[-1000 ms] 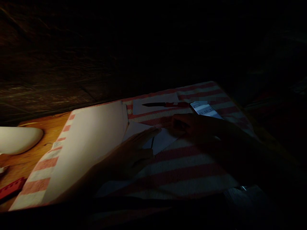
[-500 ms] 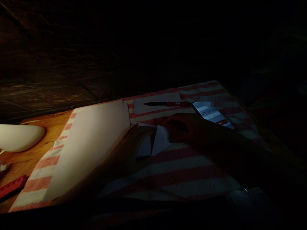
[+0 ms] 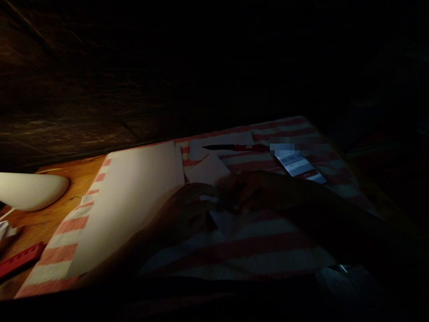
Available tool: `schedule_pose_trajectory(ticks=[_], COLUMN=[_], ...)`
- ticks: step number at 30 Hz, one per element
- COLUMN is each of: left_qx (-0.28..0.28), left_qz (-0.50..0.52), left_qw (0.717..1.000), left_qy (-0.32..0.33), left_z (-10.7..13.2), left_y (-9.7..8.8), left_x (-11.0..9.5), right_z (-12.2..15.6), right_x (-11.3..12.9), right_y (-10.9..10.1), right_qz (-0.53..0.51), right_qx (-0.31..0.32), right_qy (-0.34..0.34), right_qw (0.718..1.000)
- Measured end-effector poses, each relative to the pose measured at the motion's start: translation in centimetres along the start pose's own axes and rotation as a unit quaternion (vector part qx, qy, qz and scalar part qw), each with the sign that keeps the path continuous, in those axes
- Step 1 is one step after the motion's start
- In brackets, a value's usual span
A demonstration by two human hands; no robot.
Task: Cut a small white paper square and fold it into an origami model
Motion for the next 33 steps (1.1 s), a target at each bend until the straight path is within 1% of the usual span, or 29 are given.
schedule_pose_trajectory(ticks=[3,5,7,10,13,15,18,20,22,24,26,29,33], left_qx=[0.015,0.03,0.053,0.077,0.073,0.064,0.057,0.058,0.066,0.076,0.09,0.104,0.124], left_qz=[-0.007,-0.01,-0.019,-0.029,-0.03,-0.04,-0.064,-0.072,-0.075,-0.079,-0.088,-0.1,-0.114], left_qw=[1.0,0.999,0.997,0.995,0.995,0.996,0.996,0.995,0.994,0.993,0.991,0.989,0.984], left_qy=[0.005,0.024,0.047,0.061,0.056,0.048,0.04,0.043,0.05,0.053,0.049,0.046,0.057], left_z=[0.1,0.2,0.3,0.4,0.5,0.6,0.7,0.7,0.6,0.6,0.6,0.8,1.3], left_y=[0.2,0.3,0.7,1.1,1.1,1.1,1.1,1.1,1.2,1.4,1.6,2.0,2.5], left_x=[0.0,-0.4,-0.8,-1.0,-1.0,-0.8,-0.6,-0.6,-0.8,-0.9,-0.9,-0.7,-1.0], right_z=[0.2,0.5,0.7,1.0,1.3,1.4,1.7,1.9,2.0,2.0,2.0,2.0,1.8], right_x=[-0.6,-1.1,-1.4,-1.7,-1.6,-1.2,-0.6,-0.4,-0.2,0.2,0.4,0.7,0.9], right_y=[-0.7,-1.0,-1.0,-1.1,-1.7,-2.0,-1.6,-1.6,-1.7,-1.6,-1.4,-1.7,-1.5], right_qz=[0.049,0.106,0.136,0.147,0.139,0.119,0.094,0.095,0.1,0.096,0.084,0.075,0.095], right_qx=[-0.036,-0.055,-0.068,-0.089,-0.098,-0.084,-0.031,-0.016,-0.016,-0.001,0.014,0.01,0.043], right_qy=[0.007,0.011,0.007,0.016,0.043,0.046,0.018,0.001,-0.014,-0.025,-0.021,-0.017,-0.045], right_qw=[0.998,0.993,0.988,0.985,0.984,0.988,0.995,0.995,0.995,0.995,0.996,0.997,0.994])
Point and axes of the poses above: each hand's wrist, its own z-axis away from the middle knuckle, its own y-axis out of the palm, x = y × z, the point moved 9 cm from there along -z, towards the middle knuckle, and after that the axes turned 14 degrees about -y, right-handed, at the moved point
